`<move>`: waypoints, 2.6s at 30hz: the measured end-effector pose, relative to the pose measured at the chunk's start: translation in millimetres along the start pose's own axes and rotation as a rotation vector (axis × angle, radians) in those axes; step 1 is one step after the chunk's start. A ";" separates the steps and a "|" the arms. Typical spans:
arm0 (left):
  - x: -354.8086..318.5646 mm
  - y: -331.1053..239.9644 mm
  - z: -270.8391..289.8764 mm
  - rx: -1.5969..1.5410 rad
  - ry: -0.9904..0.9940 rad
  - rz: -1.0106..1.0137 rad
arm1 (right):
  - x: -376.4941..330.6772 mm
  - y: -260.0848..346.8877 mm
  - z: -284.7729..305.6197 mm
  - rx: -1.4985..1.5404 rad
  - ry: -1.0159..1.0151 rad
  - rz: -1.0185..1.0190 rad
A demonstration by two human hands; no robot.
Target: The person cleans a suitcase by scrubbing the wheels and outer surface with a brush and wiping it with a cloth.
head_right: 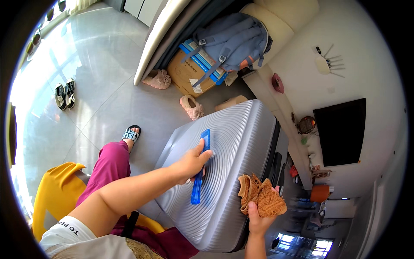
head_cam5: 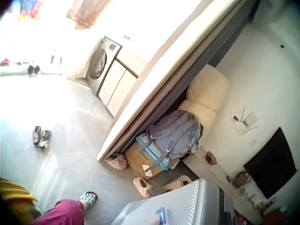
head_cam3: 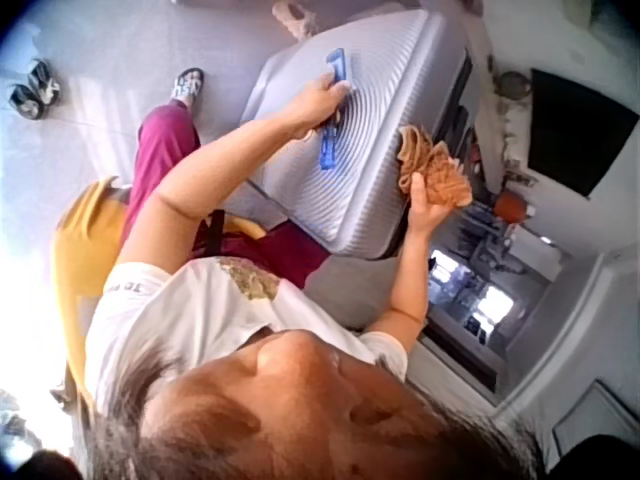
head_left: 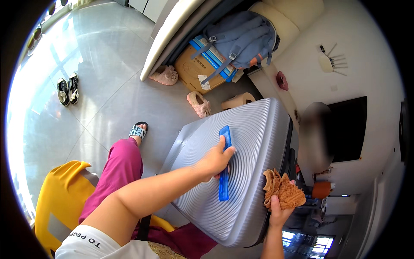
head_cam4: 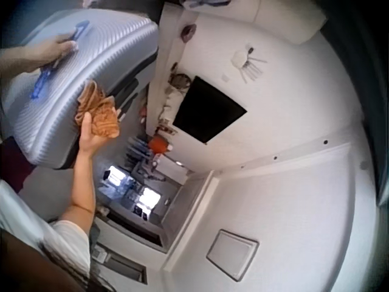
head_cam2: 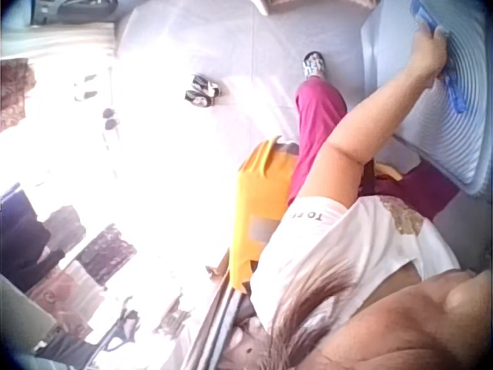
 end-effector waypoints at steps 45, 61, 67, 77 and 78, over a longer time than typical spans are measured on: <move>3.6 30.5 67.2 0.636 -0.285 -1.111 | 8.0 9.2 -3.0 0.081 -0.101 0.062; 20.0 -16.4 23.3 0.689 -0.265 -0.902 | 8.8 0.4 -4.2 0.047 0.001 0.027; 21.3 -8.7 27.2 0.713 -0.370 -0.934 | 8.6 3.0 -4.6 0.070 -0.029 0.031; -4.4 -27.8 -5.9 0.674 -0.577 -1.060 | 6.0 -0.9 -3.0 0.045 -0.026 0.039; -1.1 -32.7 -2.7 0.666 -0.542 -1.040 | 7.0 -1.5 -4.4 0.046 -0.027 0.030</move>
Point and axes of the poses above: each hand's wrist, its own x-axis towards the middle knuckle, its own z-axis out of the back of the hand, y = z × x, the point moved 6 cm from there along x, towards the middle knuckle, and after that the axes turned 13 degrees about z, right-handed, at the moved point
